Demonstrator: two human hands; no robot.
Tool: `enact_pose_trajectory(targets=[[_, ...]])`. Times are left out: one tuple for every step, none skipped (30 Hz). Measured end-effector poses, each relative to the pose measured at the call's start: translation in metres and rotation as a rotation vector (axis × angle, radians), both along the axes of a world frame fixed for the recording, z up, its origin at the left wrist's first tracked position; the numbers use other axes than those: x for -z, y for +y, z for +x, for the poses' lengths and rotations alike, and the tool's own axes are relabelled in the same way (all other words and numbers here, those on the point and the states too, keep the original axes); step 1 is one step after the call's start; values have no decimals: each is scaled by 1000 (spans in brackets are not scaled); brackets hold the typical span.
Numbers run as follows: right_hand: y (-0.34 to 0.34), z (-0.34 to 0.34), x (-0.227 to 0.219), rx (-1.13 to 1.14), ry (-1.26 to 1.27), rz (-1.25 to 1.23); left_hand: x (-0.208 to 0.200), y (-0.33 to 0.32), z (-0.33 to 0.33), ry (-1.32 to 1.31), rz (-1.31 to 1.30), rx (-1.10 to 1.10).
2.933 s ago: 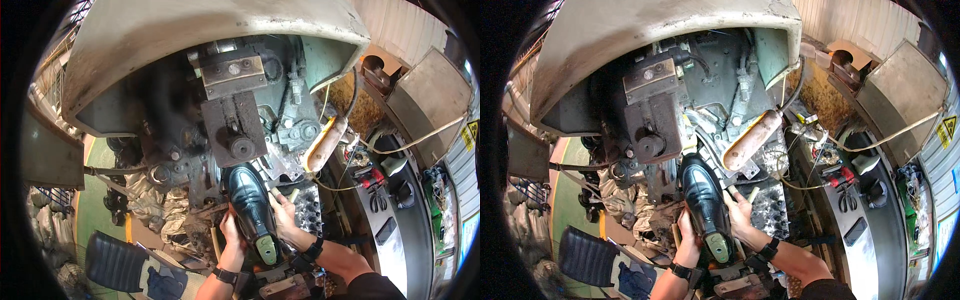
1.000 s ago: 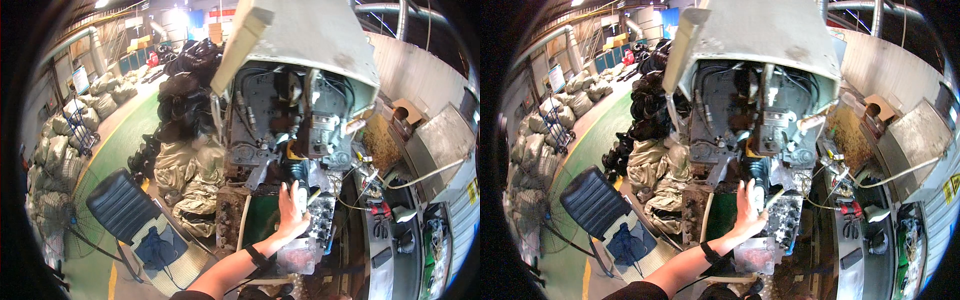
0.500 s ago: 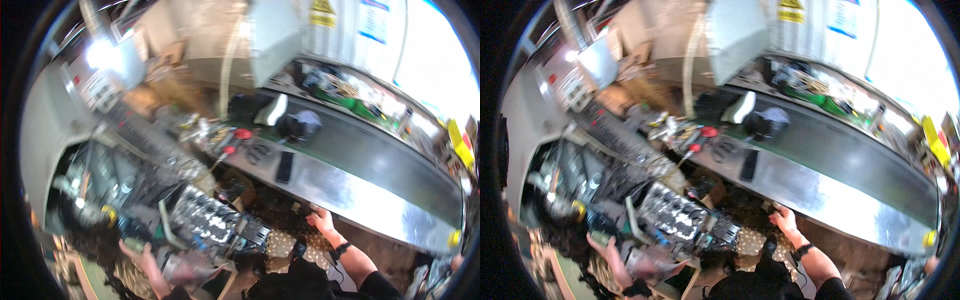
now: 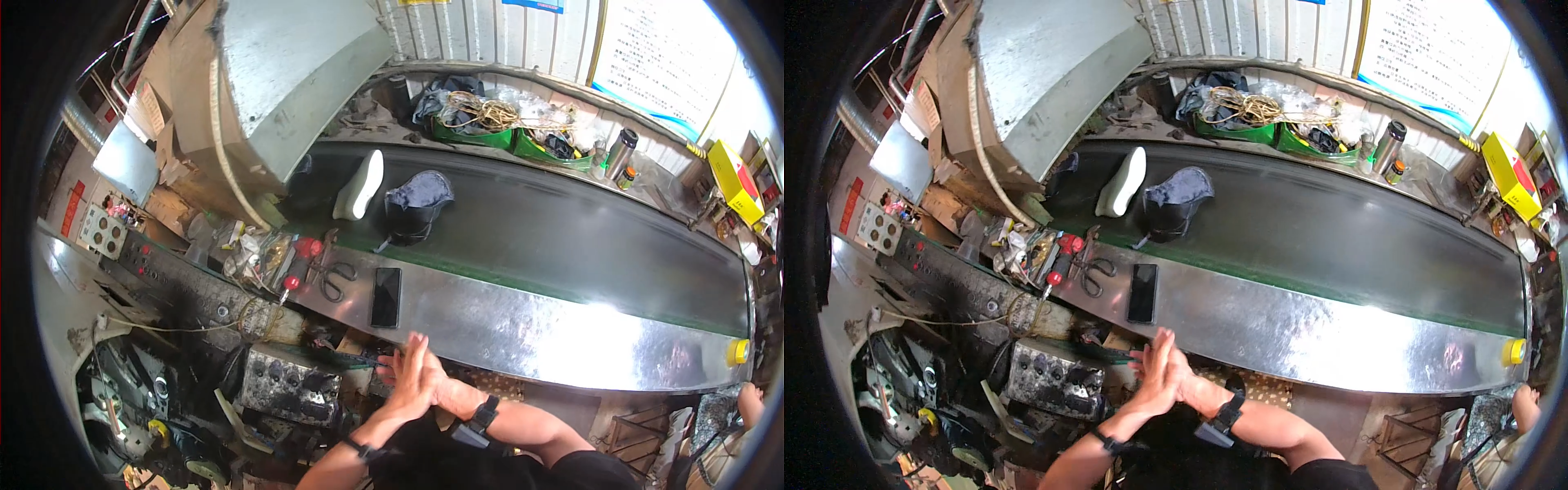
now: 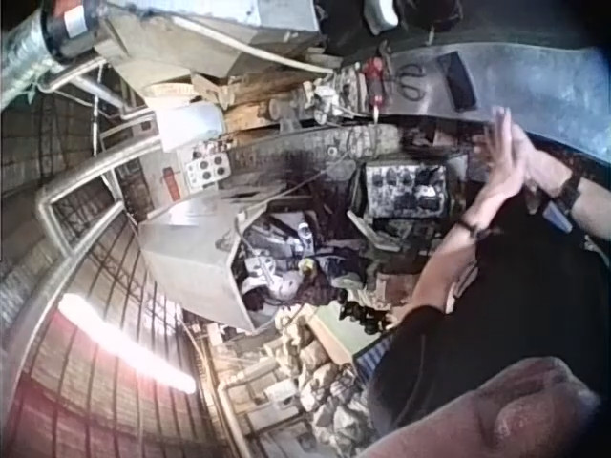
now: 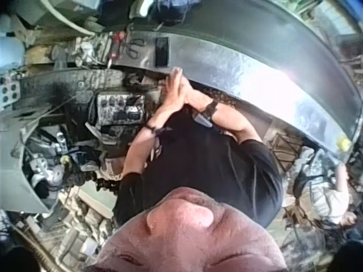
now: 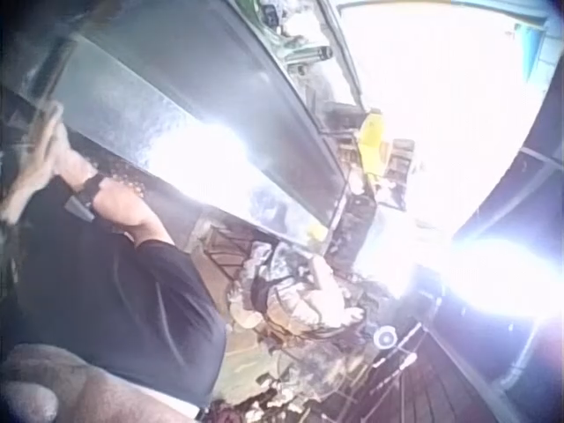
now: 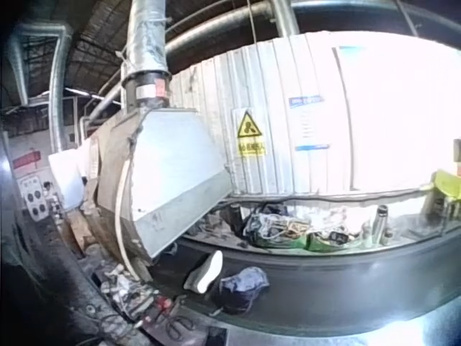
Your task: Insert a shoe last and operate a toe-lasting machine to shape footwear.
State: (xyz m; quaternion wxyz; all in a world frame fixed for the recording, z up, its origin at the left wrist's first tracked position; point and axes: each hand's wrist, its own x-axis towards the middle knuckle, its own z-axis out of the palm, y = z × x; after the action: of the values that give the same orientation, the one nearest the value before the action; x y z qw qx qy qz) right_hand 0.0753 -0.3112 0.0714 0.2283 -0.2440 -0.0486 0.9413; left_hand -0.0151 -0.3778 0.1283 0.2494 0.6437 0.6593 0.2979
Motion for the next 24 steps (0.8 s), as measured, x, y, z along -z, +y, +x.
enact_pose_trajectory(targets=[[-4,3,-2,130,190,42,9,19,13,36,44,125],[14,21,-2,119,-73,-15,16,45,9,60,85,213],[25,39,-2,321,-228,62,24,79,1,79,59,310],[38,65,-1,304,-295,40,30,113,-8,44,63,273],[49,94,-1,294,-353,43,34,151,-24,8,156,266],[53,117,-2,360,-431,80,35,191,-41,68,148,228],[53,138,-3,435,-493,150,33,234,-57,137,185,192],[50,155,-4,509,-544,137,28,273,-74,297,149,185],[43,168,-6,593,-582,149,21,307,-86,480,75,202],[37,178,-9,628,-634,127,13,336,-93,668,-74,242],[27,183,-13,638,-652,139,2,362,-96,674,-203,343],[18,186,-17,660,-666,121,-6,381,-86,576,-175,460],[10,186,-22,684,-700,82,-14,393,-75,524,-191,552],[1,185,-29,685,-679,86,-18,397,-59,312,-191,658],[-5,182,-33,684,-660,82,-21,404,-45,103,-180,767],[-11,180,-38,705,-624,114,-24,415,-41,-21,-198,755],[-16,177,-41,726,-594,131,-23,423,-39,-227,-173,806],[-19,175,-42,868,-425,31,-21,435,-47,-305,-119,657],[-22,173,-41,877,-430,21,-15,447,-62,-255,-11,489],[-23,172,-40,920,-389,74,-5,457,-86,-116,81,334],[-25,170,-38,970,-343,145,8,465,-114,22,86,237],[-27,171,-36,984,-464,97,25,465,-147,328,170,153],[-28,170,-33,1041,-551,0,45,465,-178,633,-64,-64],[-32,171,-34,1064,-600,-29,62,455,-217,659,-74,-191]])
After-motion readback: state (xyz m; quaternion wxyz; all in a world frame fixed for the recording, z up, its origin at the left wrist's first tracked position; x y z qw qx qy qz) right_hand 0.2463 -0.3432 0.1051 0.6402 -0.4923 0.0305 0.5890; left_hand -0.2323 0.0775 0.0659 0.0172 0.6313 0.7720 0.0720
